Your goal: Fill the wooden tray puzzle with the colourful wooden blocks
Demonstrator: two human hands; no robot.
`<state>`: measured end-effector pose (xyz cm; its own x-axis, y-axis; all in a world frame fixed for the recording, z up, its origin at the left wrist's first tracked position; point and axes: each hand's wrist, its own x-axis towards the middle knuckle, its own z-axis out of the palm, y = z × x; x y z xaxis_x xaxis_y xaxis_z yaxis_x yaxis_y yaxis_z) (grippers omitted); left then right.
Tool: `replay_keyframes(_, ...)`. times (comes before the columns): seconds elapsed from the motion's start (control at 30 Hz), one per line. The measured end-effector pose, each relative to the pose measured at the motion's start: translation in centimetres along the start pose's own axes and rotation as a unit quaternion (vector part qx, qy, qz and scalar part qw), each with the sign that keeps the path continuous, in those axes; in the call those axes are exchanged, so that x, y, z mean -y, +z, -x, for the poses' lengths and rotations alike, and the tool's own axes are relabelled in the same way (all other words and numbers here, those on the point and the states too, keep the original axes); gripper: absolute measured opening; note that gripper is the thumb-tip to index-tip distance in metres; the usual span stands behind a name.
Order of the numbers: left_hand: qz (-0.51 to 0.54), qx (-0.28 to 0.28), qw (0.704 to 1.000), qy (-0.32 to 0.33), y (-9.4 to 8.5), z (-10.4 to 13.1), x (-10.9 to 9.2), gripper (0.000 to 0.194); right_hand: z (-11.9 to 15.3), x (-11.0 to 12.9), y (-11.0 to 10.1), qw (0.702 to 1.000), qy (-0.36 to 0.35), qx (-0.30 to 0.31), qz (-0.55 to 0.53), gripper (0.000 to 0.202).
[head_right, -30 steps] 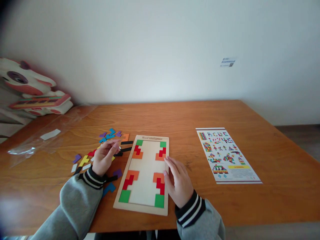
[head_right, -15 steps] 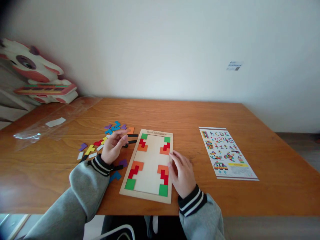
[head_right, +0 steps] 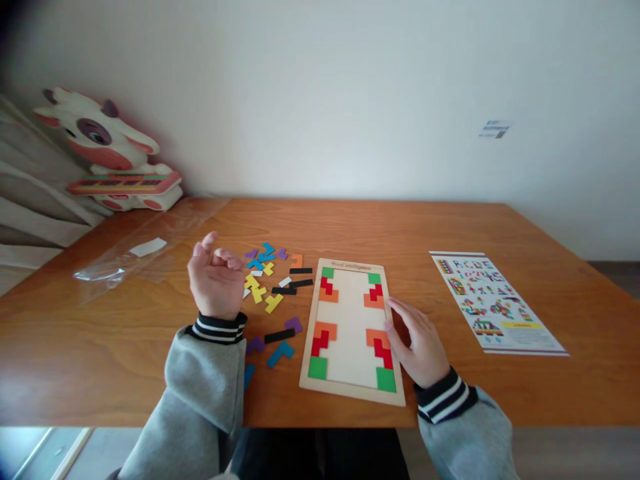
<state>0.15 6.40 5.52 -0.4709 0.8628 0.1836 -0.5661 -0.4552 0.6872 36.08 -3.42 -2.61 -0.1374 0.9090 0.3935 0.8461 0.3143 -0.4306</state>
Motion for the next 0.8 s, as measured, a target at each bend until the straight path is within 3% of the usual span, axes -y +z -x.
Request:
replay_keyframes(0.07,-0.034,-0.012,0.999,0.019,-0.6,-0.2,-0.4,0.026,0.0,-0.1,0.0,1.0,0.003,0.002,-0.003,0.043)
replay_keyframes(0.13,-0.103,0.011,0.995,0.012,-1.1,0.0,-0.4,0.029,0.1,-0.2,0.1,1.0,0.007,-0.002,-0.005,0.043)
replay_keyframes(0.23,-0.263,0.127,0.956,-0.001,-1.2,0.4,-1.0,0.035,0.0,-0.3,0.4,1.0,0.012,-0.011,-0.009,0.043)
replay_keyframes(0.3,-0.394,0.244,0.886,0.011,-1.1,0.4,-2.0,0.034,0.0,-0.4,0.6,1.0,0.014,-0.016,-0.012,0.043)
replay_keyframes(0.37,-0.516,0.338,0.786,0.037,-1.0,0.2,-3.1,0.03,-0.1,-0.5,0.8,1.0,0.015,-0.022,-0.013,0.043)
replay_keyframes(0.43,-0.604,0.376,0.699,0.07,-1.4,-0.1,-3.6,0.028,-0.2,-0.6,1.0,0.999,0.013,-0.028,-0.016,0.042)
replay_keyframes(0.57,-0.699,0.411,0.579,0.085,-2.7,0.3,-2.9,0.025,-0.3,-0.6,1.3,0.999,0.02,-0.044,-0.021,0.043)
replay_keyframes(0.7,-0.748,0.44,0.49,0.076,-3.3,1.6,-2.2,0.033,-0.4,-0.5,1.5,0.998,0.02,-0.047,-0.033,0.043)
replay_keyframes(0.8,-0.766,0.431,0.47,0.08,-3.2,2.4,-2.2,0.033,-0.5,-0.5,1.7,0.997,0.021,-0.056,-0.041,0.043)
